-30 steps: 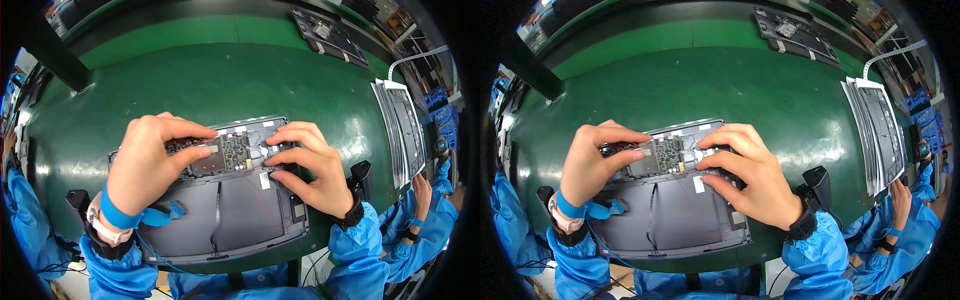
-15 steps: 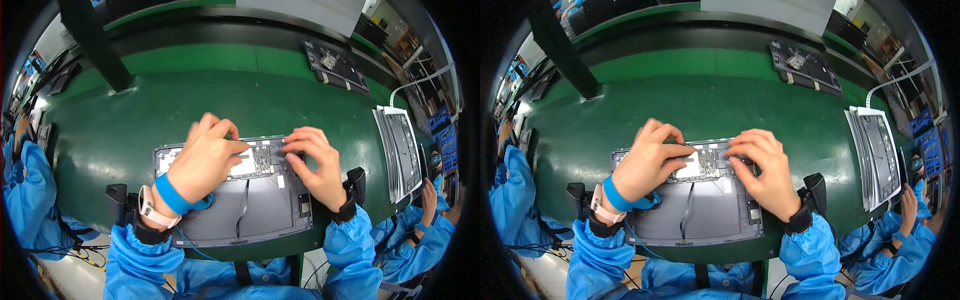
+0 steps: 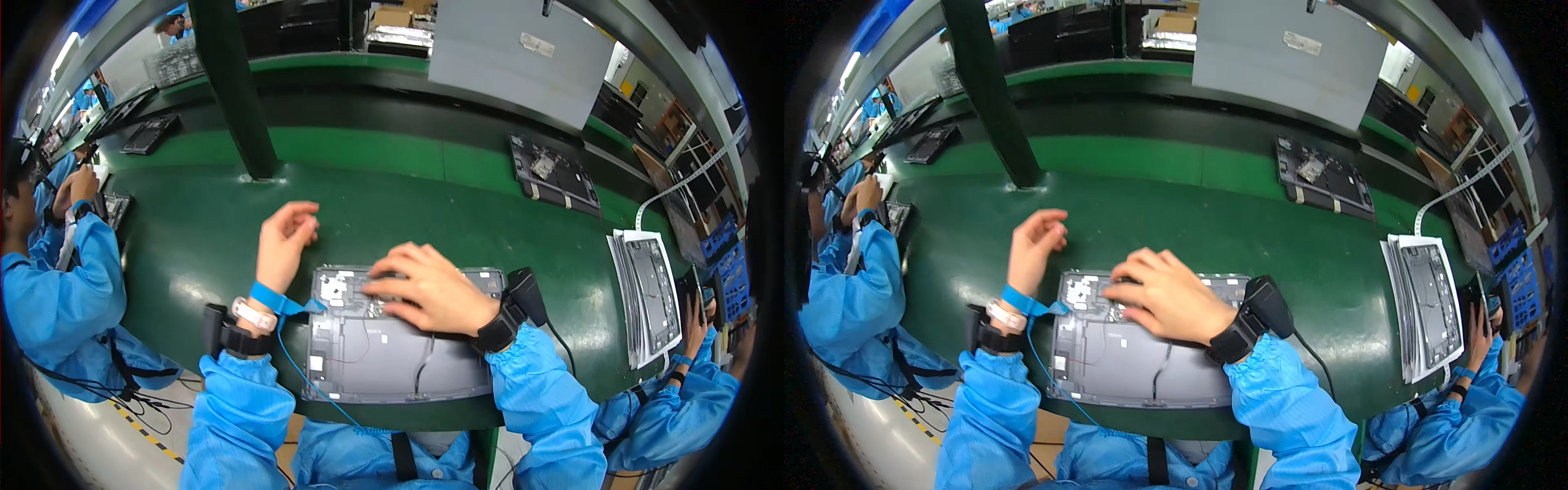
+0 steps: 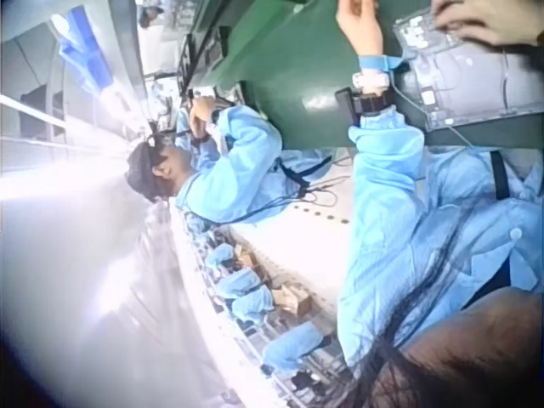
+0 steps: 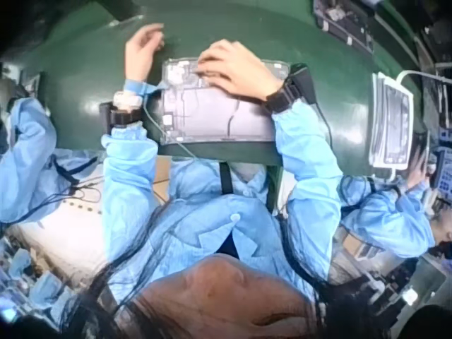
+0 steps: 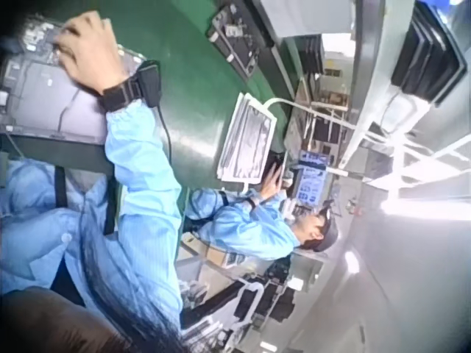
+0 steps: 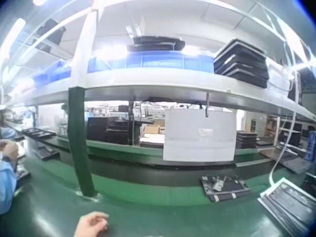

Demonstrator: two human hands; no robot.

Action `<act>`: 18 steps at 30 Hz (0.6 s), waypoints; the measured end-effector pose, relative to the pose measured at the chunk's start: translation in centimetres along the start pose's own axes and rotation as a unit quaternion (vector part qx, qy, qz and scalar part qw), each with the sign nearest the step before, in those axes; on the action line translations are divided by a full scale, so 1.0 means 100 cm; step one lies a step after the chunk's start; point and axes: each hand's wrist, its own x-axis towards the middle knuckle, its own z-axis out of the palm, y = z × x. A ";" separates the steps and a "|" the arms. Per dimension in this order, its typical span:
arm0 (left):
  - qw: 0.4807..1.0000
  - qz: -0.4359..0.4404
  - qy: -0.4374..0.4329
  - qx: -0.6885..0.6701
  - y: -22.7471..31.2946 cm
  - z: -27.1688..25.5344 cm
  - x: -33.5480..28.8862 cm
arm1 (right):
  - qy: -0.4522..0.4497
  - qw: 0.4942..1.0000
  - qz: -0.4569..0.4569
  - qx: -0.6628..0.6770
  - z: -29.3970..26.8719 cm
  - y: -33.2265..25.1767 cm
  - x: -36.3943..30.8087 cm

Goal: Connecting a motherboard component inside an electronic device chassis on an assembly line.

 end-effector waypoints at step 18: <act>0.991 -0.004 0.036 0.128 -0.004 0.027 0.003 | -0.011 1.000 0.018 -0.002 0.004 0.012 -0.017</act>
